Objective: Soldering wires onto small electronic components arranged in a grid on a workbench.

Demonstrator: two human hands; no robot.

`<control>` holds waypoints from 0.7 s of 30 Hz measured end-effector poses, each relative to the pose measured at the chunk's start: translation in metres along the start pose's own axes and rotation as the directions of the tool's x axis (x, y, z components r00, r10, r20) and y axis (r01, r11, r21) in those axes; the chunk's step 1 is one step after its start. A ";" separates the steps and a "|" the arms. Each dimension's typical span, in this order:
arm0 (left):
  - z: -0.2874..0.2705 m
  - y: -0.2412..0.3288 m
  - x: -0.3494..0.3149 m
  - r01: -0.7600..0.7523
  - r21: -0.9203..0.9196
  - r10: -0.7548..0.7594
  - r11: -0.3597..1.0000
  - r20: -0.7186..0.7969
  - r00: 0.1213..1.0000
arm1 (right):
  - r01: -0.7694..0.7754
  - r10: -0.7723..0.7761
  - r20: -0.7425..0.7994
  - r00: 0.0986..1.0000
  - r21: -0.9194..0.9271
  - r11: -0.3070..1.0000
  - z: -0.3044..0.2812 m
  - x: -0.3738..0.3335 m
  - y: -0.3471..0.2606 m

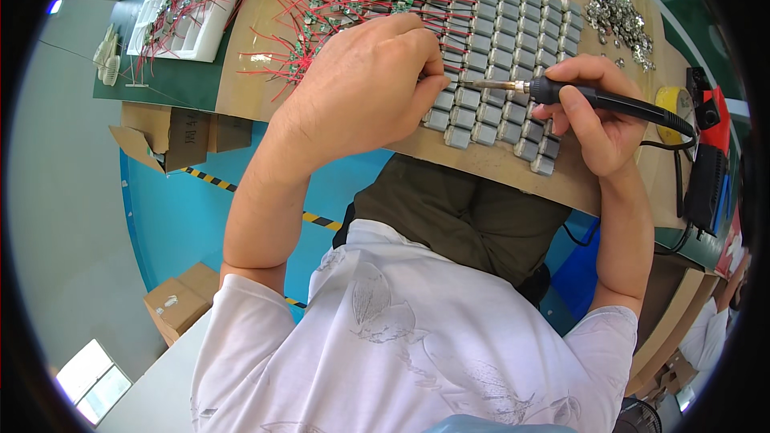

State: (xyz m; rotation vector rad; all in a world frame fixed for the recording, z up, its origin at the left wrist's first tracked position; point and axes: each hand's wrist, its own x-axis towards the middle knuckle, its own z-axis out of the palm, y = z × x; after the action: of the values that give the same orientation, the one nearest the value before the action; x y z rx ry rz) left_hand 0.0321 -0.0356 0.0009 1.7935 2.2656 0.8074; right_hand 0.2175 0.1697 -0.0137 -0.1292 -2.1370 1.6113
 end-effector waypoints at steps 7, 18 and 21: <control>0.000 0.000 0.000 0.002 0.002 -0.002 1.000 0.006 1.000 | -0.006 0.006 -0.005 1.000 -0.001 1.000 0.000 -0.001 0.001; 0.000 0.000 0.000 -0.001 0.002 0.001 1.000 0.006 1.000 | 0.008 -0.008 -0.003 1.000 -0.014 1.000 0.000 -0.001 0.001; 0.001 -0.001 0.001 -0.001 0.000 0.001 1.000 0.006 1.000 | 0.004 -0.004 -0.001 1.000 -0.009 1.000 0.001 0.000 0.000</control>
State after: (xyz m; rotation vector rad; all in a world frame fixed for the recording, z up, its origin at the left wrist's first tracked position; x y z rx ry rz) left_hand 0.0319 -0.0345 0.0000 1.7946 2.2610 0.8007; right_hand 0.2173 0.1691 -0.0135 -0.1285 -2.1422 1.5997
